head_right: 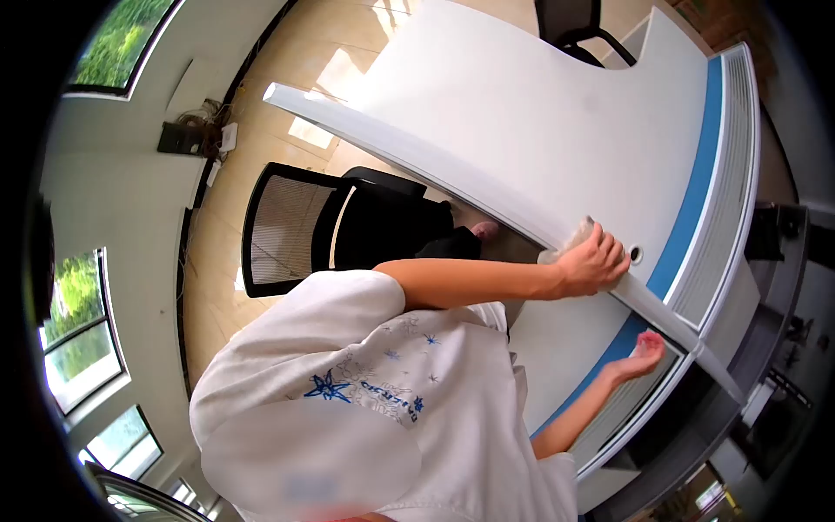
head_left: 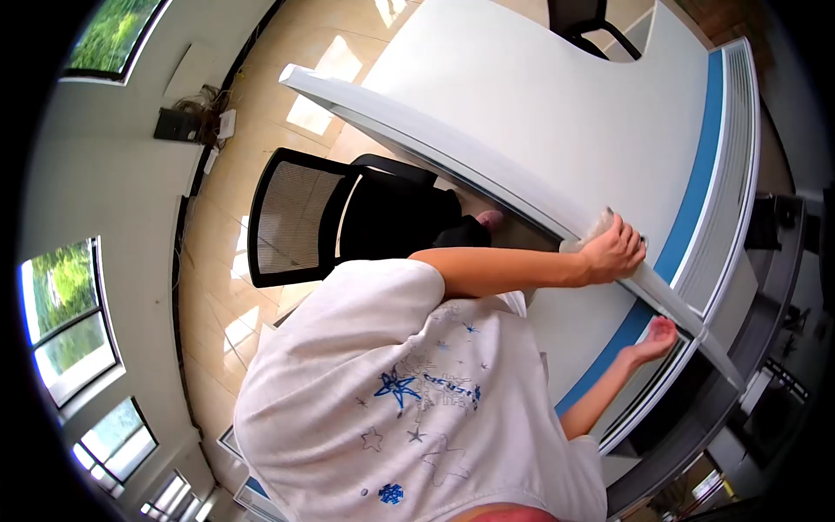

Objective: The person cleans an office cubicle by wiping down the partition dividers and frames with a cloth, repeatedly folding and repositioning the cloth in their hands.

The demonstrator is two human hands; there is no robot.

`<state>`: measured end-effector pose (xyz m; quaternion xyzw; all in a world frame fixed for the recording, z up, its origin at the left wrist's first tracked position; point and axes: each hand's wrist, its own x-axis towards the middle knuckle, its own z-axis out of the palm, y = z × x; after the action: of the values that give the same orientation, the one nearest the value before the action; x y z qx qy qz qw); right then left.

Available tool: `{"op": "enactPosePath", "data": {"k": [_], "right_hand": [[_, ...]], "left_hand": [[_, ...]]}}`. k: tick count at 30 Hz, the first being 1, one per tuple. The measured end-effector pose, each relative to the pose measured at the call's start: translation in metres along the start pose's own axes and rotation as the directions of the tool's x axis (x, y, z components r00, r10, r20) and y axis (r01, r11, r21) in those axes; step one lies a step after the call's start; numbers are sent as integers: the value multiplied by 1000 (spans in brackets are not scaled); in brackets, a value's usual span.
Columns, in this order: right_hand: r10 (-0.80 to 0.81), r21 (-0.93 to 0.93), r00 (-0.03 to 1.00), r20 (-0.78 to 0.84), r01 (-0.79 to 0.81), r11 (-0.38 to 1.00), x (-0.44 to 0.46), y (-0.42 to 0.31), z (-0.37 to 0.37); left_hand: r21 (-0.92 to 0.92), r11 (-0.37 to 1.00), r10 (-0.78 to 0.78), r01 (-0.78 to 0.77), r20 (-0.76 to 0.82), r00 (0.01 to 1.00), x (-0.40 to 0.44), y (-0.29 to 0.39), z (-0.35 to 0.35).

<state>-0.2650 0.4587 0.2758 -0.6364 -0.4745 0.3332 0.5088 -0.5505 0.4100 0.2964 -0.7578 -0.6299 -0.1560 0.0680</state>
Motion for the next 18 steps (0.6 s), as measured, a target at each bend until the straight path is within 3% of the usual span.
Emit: {"op": "enactPosePath", "data": {"k": [1,3,4,7,8,10,11,13,14,15,18], "right_hand": [[-122,-128,992,22,124,984,17,-11,6],[-284,-207,906,313,357,911,41,-26,34],[-326,-368,822,467,516,773,37,-42,52],[-212,-391,525,824,798,459,41,-35,81],[-232,-376,473,850,853,362,36,-37,89],[-226,-413,543,809,798,439,33,-37,96],[-211,-437,581,786,764,474,28,-38,96],[-334,-409,557,760,811,419,18,-36,100],[-360,-418,559,747,815,401,19,-31,100],[-391,-423,559,732,821,382,20,-29,102],[-396,-424,551,735,828,367,19,-31,103]], "left_hand": [[0,1000,-7,7,-17,1000,2,0,1],[3,1000,-20,20,-40,999,-1,-2,-2],[-38,999,-23,22,-32,999,-6,-10,-6],[-120,992,-32,46,117,993,-31,-50,-22],[-104,993,-40,49,82,996,-50,-72,-27],[-115,989,-75,88,117,990,-87,-124,-50],[-217,970,-92,111,96,991,-107,-155,-55],[-290,950,-102,117,64,993,-145,-212,-83],[-265,953,-114,146,132,985,-159,-236,-105],[-221,964,-134,149,82,988,-177,-259,-112],[-134,974,-168,185,126,978,-228,-329,-146]]}}
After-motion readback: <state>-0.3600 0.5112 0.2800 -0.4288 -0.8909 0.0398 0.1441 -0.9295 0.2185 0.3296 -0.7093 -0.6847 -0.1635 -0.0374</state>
